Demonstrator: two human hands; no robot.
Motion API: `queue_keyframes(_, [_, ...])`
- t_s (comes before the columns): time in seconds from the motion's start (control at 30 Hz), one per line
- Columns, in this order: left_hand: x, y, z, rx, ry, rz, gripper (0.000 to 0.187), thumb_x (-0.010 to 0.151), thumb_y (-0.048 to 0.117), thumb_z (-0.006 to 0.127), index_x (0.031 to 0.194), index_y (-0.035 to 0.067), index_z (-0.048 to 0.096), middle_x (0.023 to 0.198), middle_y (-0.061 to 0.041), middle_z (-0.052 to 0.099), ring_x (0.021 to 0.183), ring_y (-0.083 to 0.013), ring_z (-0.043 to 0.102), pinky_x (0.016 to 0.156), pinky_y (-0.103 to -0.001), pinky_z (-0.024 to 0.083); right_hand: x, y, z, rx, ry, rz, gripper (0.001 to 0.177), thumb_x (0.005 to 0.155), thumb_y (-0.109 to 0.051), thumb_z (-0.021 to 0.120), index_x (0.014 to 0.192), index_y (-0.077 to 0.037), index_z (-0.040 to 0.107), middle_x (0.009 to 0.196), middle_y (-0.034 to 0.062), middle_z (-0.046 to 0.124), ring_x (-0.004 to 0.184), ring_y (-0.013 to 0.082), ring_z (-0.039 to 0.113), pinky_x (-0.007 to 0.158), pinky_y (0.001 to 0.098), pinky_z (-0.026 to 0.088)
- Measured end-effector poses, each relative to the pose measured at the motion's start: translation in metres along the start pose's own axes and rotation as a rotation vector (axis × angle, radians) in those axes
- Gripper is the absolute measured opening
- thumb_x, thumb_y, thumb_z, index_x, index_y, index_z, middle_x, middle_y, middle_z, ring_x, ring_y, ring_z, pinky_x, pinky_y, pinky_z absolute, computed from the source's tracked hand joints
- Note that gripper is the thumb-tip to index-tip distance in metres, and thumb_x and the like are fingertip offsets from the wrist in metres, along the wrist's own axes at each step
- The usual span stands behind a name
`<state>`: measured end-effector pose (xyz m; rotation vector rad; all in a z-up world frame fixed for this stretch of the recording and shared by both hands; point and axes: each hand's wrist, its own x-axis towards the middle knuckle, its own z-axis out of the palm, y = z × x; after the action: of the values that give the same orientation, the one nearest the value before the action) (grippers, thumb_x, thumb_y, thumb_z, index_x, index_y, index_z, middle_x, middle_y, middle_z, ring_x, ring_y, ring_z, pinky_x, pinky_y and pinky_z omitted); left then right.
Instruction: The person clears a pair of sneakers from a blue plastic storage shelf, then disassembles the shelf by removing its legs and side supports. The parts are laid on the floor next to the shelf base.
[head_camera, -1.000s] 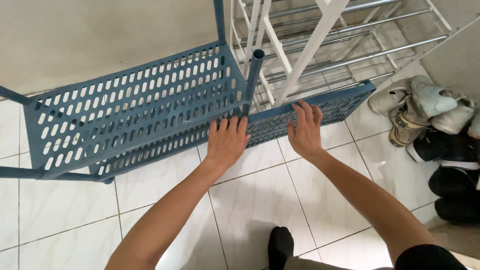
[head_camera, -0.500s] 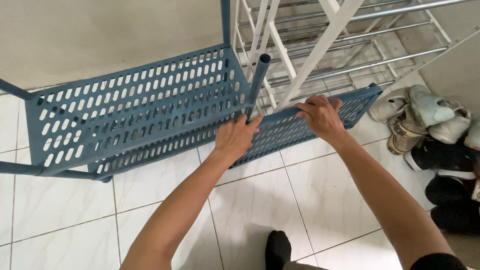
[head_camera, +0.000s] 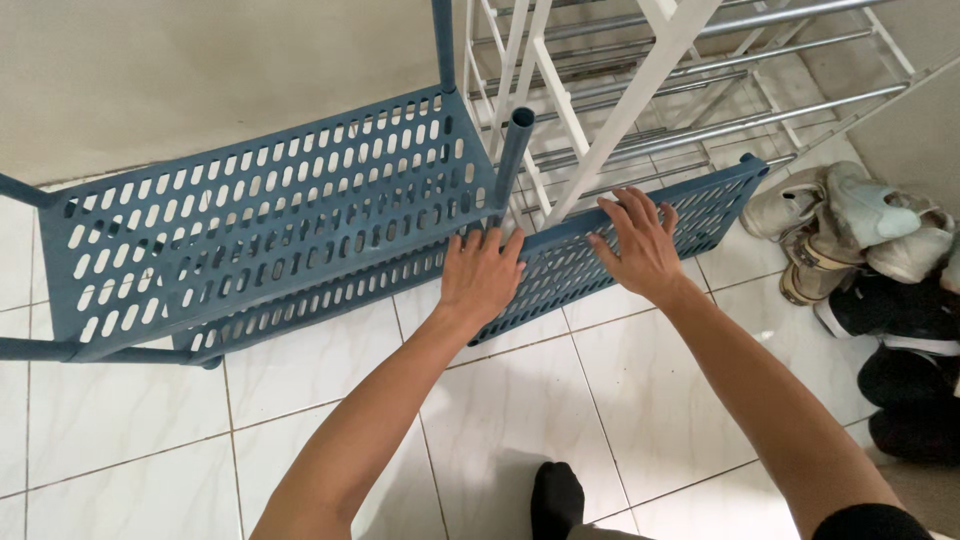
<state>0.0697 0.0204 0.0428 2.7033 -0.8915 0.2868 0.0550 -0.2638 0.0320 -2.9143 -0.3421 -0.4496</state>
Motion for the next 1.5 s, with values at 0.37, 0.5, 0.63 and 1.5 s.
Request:
queue_keyframes(0.37, [-0.002,0.007,-0.017,-0.018,-0.116,-0.004,0.05,0.091,0.038,0.069,0.132,0.011,0.06,0.111,-0.012,0.068,0.107,-0.0318,0.064,0.093,-0.053,0.046,-0.004,-0.011,0.005,-0.014,-0.064,-0.06,0.054,0.094,-0.035,0.065,0.14,-0.011,0.05,0.153,0.0162,0.044,0.15,0.0339,0.033,0.111,0.0718,0.018])
queue_keyframes(0.5, [-0.003,0.009,-0.021,-0.03,-0.126,0.02,0.055,0.087,0.04,0.071,0.132,0.01,0.06,0.115,-0.012,0.068,0.107,-0.032,0.064,0.094,-0.055,0.045,-0.009,-0.01,0.002,0.01,-0.044,-0.125,0.052,0.093,-0.033,0.064,0.138,-0.01,0.051,0.151,0.0141,0.047,0.149,0.0321,0.037,0.112,0.0699,0.02])
queue_keyframes(0.63, [-0.006,0.01,-0.023,-0.063,-0.199,0.05,0.057,0.088,0.042,0.071,0.134,0.01,0.058,0.115,-0.013,0.068,0.109,-0.0329,0.064,0.097,-0.058,0.043,-0.015,-0.014,0.001,0.023,-0.028,-0.168,0.052,0.09,-0.032,0.065,0.135,-0.009,0.053,0.149,0.0141,0.049,0.146,0.0304,0.04,0.113,0.0677,0.022])
queue_keyframes(1.5, [-0.022,0.004,-0.05,-0.218,-0.524,-0.009,0.068,0.075,0.038,0.081,0.134,0.015,0.056,0.121,-0.009,0.066,0.12,-0.0318,0.06,0.104,-0.059,0.04,-0.01,-0.084,-0.009,0.121,0.029,-0.337,0.018,0.092,-0.021,0.067,0.105,-0.009,0.065,0.114,0.0073,0.063,0.115,0.0277,0.058,0.107,0.0609,0.033])
